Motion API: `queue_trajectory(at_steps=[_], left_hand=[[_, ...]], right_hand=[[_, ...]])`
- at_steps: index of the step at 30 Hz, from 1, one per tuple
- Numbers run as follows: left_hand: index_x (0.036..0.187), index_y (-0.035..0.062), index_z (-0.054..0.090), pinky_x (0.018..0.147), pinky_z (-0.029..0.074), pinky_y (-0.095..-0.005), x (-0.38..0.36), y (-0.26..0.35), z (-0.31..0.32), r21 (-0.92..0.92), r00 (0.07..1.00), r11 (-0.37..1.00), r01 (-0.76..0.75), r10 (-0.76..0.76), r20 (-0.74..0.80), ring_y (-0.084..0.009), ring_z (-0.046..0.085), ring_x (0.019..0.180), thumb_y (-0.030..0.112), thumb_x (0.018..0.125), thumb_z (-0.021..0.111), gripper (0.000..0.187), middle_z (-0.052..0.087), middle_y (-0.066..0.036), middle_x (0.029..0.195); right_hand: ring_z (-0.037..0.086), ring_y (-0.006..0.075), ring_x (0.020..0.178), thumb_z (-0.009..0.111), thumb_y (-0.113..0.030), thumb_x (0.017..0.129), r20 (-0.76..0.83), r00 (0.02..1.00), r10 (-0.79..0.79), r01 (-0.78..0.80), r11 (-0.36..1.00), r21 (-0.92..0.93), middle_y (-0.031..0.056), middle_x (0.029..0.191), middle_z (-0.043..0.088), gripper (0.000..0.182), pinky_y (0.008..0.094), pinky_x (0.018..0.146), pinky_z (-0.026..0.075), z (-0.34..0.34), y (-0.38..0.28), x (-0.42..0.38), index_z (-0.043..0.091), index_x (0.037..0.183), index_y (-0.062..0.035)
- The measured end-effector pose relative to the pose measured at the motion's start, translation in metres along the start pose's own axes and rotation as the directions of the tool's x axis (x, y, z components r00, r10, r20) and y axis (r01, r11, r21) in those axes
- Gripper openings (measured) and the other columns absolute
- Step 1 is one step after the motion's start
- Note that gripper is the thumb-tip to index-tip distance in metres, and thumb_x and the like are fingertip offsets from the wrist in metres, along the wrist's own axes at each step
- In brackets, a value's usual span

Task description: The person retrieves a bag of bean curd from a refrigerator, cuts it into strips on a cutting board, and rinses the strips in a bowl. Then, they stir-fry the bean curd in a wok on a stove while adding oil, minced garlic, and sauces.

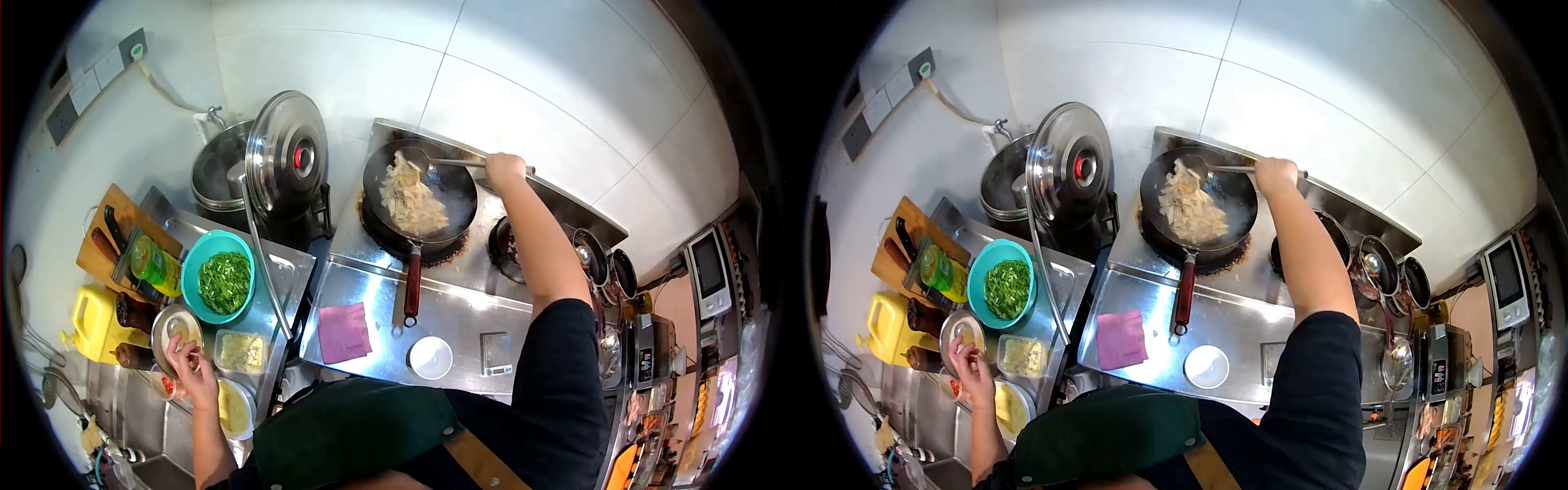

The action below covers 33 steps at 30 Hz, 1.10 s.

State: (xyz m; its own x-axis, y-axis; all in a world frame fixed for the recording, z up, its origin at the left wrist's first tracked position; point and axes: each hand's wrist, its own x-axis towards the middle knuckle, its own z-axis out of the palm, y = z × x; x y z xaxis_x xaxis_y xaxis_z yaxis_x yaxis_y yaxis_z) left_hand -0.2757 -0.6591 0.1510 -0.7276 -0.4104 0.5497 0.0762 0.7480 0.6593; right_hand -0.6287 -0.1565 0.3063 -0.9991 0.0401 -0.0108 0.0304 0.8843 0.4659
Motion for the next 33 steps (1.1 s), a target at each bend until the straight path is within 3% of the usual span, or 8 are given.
queue_trajectory(at_steps=[9,17,23,24,26,29,31,33], left_hand=[[0.09,0.0001,0.05,0.066,0.038,-0.0241,0.0,0.003,0.014,0.043,0.999,0.998,-0.053,0.053,0.005,-0.0167,0.047,0.079,-0.003,0.074,0.049,0.016,0.041,-0.014,0.114],[0.091,0.0003,0.05,0.066,0.039,-0.0245,0.007,0.015,0.016,0.001,0.997,0.999,-0.052,0.052,0.049,-0.0177,0.046,0.08,-0.003,0.075,0.051,0.016,0.042,-0.014,0.114],[0.089,0.0011,0.051,0.064,0.039,-0.0223,0.003,0.025,0.021,-0.126,0.975,0.989,-0.074,0.098,0.197,-0.0148,0.048,0.076,0.0,0.077,0.051,0.012,0.049,-0.01,0.1],[0.087,0.0022,0.052,0.063,0.039,-0.0213,-0.006,0.027,0.024,-0.289,0.955,0.945,0.153,-0.067,0.288,-0.0115,0.047,0.074,0.001,0.076,0.053,0.011,0.052,-0.005,0.089],[0.081,0.0027,0.057,0.062,0.041,-0.0212,-0.023,0.029,0.028,-0.477,0.786,0.764,0.434,-0.063,0.615,-0.0085,0.05,0.068,0.003,0.077,0.057,0.004,0.056,-0.001,0.075],[0.082,0.0021,0.064,0.064,0.044,-0.022,-0.049,0.063,0.037,-0.021,0.298,0.916,0.399,-0.108,0.949,-0.0091,0.055,0.07,0.008,0.076,0.061,0.008,0.062,-0.005,0.077],[0.087,0.0034,0.064,0.065,0.044,-0.0229,-0.072,0.056,0.054,-0.092,0.235,0.941,0.325,0.014,0.972,-0.0107,0.056,0.071,0.013,0.079,0.058,0.014,0.062,-0.006,0.076],[0.091,0.0037,0.063,0.068,0.045,-0.0249,-0.089,0.055,0.066,0.12,0.089,0.926,0.357,-0.162,0.983,-0.0128,0.057,0.073,0.021,0.082,0.053,0.022,0.062,-0.006,0.078]], right_hand=[[0.05,0.0162,0.096,0.047,-0.016,0.08,-0.207,0.854,-0.476,0.403,0.86,-0.314,-0.0025,0.097,0.056,0.026,0.0314,0.076,0.041,0.0,0.036,-0.015,0.057,0.102,-0.0262],[0.061,0.0213,0.081,0.055,-0.016,0.074,-0.058,0.958,-0.281,0.275,0.957,-0.092,0.0041,0.084,0.064,0.011,0.0344,0.068,0.046,-0.04,0.061,-0.058,0.066,0.077,-0.0154],[0.059,0.0224,0.086,0.05,-0.014,0.078,-0.04,0.994,-0.098,0.094,0.99,-0.107,0.0048,0.092,0.061,0.017,0.0362,0.073,0.046,-0.004,0.036,-0.071,0.06,0.092,-0.0124],[0.057,0.0242,0.089,0.048,-0.015,0.08,-0.028,0.999,-0.018,0.016,0.996,-0.091,0.006,0.1,0.057,0.023,0.0361,0.077,0.045,-0.004,0.037,-0.08,0.055,0.102,-0.0159],[0.056,0.0267,0.091,0.046,-0.014,0.081,-0.092,0.996,0.003,-0.006,1.0,-0.027,0.0091,0.104,0.054,0.026,0.0369,0.076,0.046,0.025,0.026,-0.095,0.051,0.106,-0.0131],[0.053,0.0318,0.094,0.042,-0.011,0.083,0.028,0.999,-0.046,0.039,0.977,0.208,0.0159,0.111,0.046,0.032,0.0391,0.076,0.046,0.09,-0.003,-0.106,0.04,0.115,-0.0072],[0.054,0.0319,0.093,0.037,-0.016,0.085,0.053,0.997,-0.061,0.034,0.911,0.41,0.016,0.104,0.051,0.029,0.0444,0.071,0.047,0.117,-0.025,-0.125,0.044,0.111,-0.0047],[0.054,0.032,0.093,0.039,-0.013,0.084,0.107,0.99,-0.091,0.021,0.85,0.526,0.0166,0.102,0.051,0.03,0.0424,0.072,0.047,0.148,-0.047,-0.14,0.043,0.113,-0.0046]])
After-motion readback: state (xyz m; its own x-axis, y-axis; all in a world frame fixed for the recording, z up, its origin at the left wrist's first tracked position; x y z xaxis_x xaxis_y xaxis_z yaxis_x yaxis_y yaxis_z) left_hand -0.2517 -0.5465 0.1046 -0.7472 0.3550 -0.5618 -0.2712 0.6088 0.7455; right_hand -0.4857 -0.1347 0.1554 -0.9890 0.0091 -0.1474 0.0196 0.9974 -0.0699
